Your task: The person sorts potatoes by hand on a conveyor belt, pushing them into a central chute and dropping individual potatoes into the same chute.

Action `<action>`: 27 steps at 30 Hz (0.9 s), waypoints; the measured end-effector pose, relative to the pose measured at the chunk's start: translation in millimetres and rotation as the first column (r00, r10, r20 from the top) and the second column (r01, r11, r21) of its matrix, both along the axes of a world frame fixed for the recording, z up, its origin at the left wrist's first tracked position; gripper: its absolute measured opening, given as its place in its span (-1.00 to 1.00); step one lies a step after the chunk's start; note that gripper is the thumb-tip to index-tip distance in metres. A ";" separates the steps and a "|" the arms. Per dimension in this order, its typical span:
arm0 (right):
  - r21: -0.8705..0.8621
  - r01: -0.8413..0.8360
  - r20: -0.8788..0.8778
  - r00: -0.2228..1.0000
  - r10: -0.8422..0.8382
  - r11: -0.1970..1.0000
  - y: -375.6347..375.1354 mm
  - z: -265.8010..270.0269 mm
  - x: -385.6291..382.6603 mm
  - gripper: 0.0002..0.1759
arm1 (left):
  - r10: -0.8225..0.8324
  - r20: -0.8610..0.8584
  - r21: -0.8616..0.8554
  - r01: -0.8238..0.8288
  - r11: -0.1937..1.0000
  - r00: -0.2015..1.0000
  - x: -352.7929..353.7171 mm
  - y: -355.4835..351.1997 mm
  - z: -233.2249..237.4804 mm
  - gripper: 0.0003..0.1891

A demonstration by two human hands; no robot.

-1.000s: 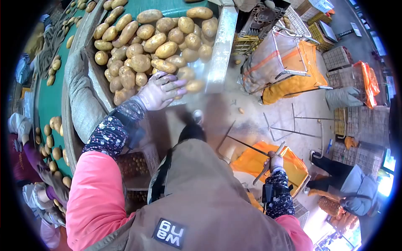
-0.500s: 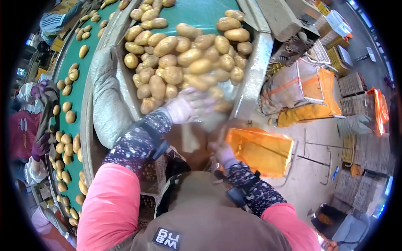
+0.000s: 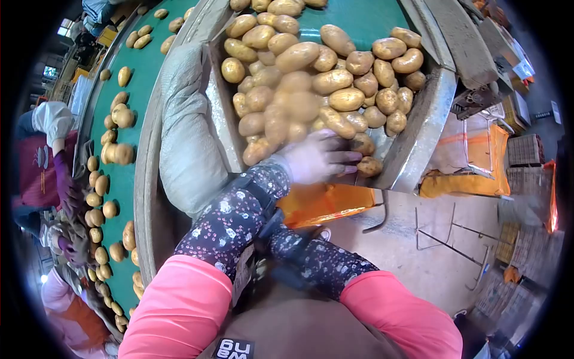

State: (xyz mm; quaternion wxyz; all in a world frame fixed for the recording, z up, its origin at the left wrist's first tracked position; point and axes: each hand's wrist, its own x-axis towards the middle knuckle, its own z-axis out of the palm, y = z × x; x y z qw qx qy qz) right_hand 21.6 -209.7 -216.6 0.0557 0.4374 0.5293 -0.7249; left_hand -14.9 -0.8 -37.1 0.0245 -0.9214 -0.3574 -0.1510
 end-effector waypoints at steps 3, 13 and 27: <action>0.037 -0.151 0.001 0.989 0.151 0.988 0.3 17.1 8.7 -0.70 | 0.003 -0.001 -0.012 -0.003 1.000 1.000 -1.1 -2.4 6.4 -0.52; 0.976 -0.003 0.059 0.966 -0.252 0.216 140.6 121.8 227.1 -0.75 | -0.036 -0.076 0.023 0.038 0.999 0.996 -2.4 0.5 12.0 -0.59; 0.619 0.465 0.064 0.773 -0.631 0.633 118.7 26.6 311.3 -0.64 | 0.013 -0.034 -0.024 -0.014 1.000 0.999 -4.2 -0.7 11.0 -0.53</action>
